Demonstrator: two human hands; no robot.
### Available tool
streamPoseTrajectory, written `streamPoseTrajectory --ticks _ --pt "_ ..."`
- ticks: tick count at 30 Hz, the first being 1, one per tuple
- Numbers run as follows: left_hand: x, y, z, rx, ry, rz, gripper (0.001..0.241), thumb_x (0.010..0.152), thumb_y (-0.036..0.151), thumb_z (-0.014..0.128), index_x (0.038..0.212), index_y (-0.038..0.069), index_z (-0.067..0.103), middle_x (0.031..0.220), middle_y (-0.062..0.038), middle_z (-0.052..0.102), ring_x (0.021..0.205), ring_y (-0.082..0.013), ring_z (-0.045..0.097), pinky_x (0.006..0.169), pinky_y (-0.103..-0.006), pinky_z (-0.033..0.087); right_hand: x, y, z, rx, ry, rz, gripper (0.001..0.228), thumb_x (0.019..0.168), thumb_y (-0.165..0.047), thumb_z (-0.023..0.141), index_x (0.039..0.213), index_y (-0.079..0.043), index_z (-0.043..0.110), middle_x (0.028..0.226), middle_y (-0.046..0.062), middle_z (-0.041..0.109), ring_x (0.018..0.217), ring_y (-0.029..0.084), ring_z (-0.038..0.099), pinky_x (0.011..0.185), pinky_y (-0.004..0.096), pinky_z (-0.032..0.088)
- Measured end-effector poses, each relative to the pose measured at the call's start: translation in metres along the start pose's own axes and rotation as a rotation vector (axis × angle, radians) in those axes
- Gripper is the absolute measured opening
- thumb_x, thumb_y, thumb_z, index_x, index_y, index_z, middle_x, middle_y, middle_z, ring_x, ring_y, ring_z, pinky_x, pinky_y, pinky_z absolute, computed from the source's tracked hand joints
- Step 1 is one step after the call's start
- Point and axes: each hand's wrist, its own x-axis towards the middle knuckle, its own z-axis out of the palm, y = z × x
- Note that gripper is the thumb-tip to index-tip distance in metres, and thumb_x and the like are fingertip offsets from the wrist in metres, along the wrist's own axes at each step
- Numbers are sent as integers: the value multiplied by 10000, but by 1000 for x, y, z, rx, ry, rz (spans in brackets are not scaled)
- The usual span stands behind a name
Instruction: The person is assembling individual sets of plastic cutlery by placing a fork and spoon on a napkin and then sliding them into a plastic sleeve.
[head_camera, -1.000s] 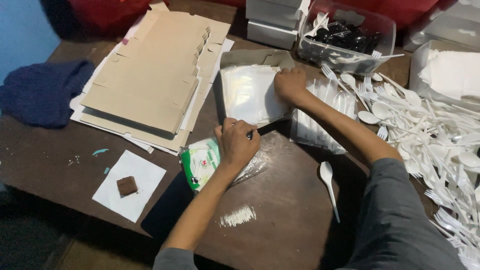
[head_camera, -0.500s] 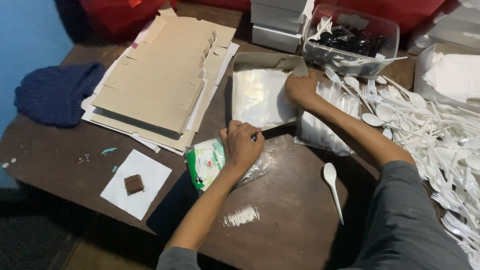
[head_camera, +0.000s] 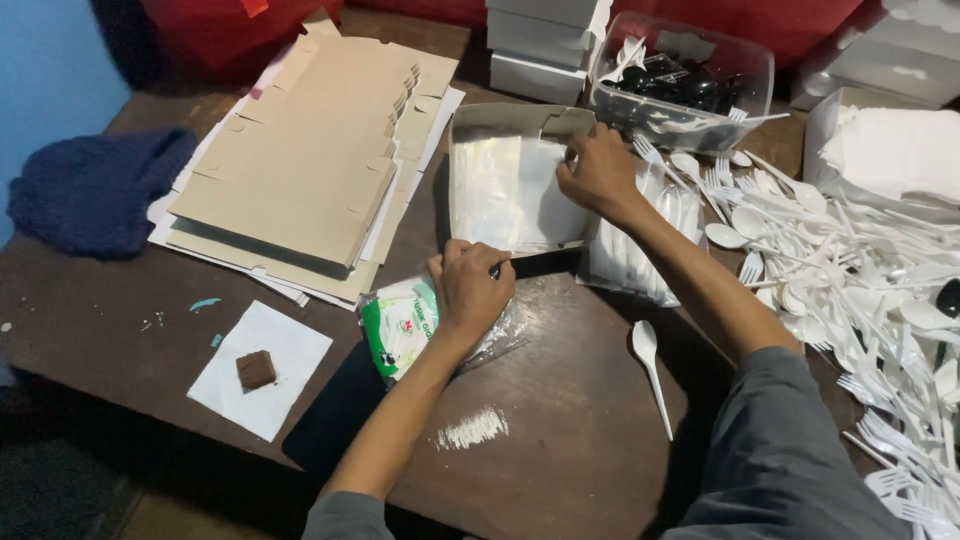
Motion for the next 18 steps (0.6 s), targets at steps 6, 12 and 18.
streamPoseTrajectory --ticks 6,12,18 --pt "2 3 -2 9 -15 -4 144 943 240 681 1019 207 799 993 -12 769 1137 -204 582 1039 -497 313 -22 -2 -19 348 120 12 207 989 -144 664 1052 52 676 1011 240 706 883 400 727 713 486 597" --pt "-4 -1 8 39 -52 4 166 953 276 669 1064 261 792 1063 14 760 1187 -197 538 1051 -494 266 -25 -8 -6 -37 -148 -18 475 863 -194 757 1308 -48 683 1128 186 736 1044 400 714 856 515 567" --pt "-9 0 7 45 -104 4 184 943 237 634 1031 250 795 1048 0 766 1187 -217 547 1056 -506 249 -11 -44 -7 -306 -287 40 743 801 -75 742 1517 -32 548 1612 233 426 1460 486 263 1127 603 112"
